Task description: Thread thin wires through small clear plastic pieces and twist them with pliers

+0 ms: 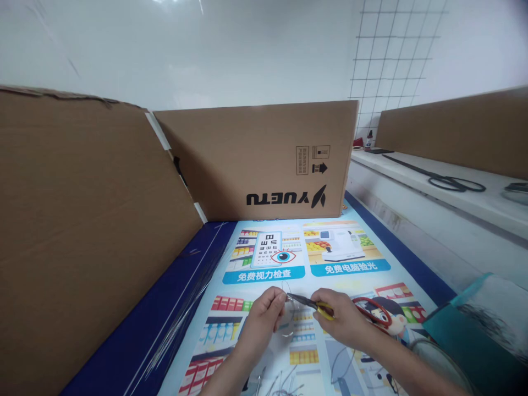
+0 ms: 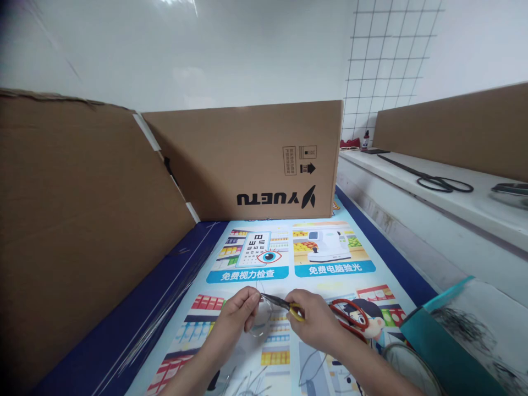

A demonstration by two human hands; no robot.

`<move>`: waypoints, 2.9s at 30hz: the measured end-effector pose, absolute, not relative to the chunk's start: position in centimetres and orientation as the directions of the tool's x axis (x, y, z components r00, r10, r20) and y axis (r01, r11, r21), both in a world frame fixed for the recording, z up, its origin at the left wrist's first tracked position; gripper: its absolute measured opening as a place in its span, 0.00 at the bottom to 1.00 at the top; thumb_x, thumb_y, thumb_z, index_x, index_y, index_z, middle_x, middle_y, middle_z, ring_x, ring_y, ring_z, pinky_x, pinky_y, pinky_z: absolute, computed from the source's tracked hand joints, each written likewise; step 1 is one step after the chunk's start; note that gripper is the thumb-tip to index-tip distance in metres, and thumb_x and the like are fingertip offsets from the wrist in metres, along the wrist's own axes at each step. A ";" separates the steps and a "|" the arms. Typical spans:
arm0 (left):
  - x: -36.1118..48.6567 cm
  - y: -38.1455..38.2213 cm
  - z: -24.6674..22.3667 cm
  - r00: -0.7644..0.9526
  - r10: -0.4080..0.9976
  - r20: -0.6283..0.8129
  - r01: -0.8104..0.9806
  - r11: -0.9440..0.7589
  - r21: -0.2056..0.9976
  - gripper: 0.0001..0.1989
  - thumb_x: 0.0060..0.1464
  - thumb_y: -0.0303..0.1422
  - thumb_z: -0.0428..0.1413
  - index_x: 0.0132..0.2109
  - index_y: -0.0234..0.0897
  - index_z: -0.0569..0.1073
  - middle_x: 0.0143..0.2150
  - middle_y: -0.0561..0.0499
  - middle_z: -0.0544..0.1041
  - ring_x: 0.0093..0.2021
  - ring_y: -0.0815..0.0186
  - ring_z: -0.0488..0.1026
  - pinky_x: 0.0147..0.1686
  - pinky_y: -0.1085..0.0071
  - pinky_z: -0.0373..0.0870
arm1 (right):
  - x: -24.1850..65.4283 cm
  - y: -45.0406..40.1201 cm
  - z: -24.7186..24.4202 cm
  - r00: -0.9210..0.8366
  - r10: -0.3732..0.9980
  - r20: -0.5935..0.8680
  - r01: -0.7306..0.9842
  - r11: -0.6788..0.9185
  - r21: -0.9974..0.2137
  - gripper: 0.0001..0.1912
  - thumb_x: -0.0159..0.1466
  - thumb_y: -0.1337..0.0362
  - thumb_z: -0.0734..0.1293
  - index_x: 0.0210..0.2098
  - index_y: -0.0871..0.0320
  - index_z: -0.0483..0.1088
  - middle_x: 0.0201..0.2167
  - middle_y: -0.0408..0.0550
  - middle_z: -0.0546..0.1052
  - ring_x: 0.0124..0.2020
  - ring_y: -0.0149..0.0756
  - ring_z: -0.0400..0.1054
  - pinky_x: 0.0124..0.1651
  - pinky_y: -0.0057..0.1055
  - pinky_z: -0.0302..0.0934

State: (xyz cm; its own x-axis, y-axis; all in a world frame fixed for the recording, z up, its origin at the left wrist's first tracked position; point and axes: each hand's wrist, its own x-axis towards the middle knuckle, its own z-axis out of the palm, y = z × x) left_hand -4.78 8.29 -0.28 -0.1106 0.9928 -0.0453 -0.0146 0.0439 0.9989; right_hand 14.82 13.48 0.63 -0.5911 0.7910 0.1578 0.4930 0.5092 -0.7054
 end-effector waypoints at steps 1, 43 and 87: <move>-4.8 8.3 -0.2 -0.104 0.994 -0.044 -0.013 0.043 0.999 0.14 0.55 0.42 0.48 0.29 0.37 0.64 0.21 0.59 0.61 0.17 0.75 0.53 0.18 0.77 0.49 | 14.8 13.4 0.6 -0.589 0.793 0.156 0.488 0.503 -0.714 0.08 0.54 0.69 0.62 0.34 0.55 0.66 0.28 0.40 0.71 0.27 0.31 0.62 0.30 0.25 0.54; -5.3 8.4 0.1 0.062 0.987 -0.149 0.098 0.143 0.985 0.15 0.54 0.41 0.50 0.27 0.34 0.68 0.20 0.56 0.64 0.17 0.75 0.52 0.18 0.76 0.46 | 15.9 14.1 1.4 -0.659 0.749 0.068 0.395 0.422 -0.816 0.10 0.52 0.69 0.64 0.35 0.56 0.64 0.27 0.39 0.65 0.27 0.29 0.57 0.30 0.23 0.53; -5.7 8.7 -1.0 -0.037 0.995 0.097 0.283 -0.082 0.956 0.11 0.57 0.37 0.47 0.39 0.37 0.70 0.26 0.56 0.67 0.19 0.74 0.62 0.19 0.78 0.58 | 15.4 13.5 1.3 -0.635 0.767 0.090 0.467 0.474 -0.746 0.05 0.54 0.69 0.62 0.32 0.55 0.65 0.26 0.39 0.68 0.27 0.30 0.60 0.29 0.24 0.52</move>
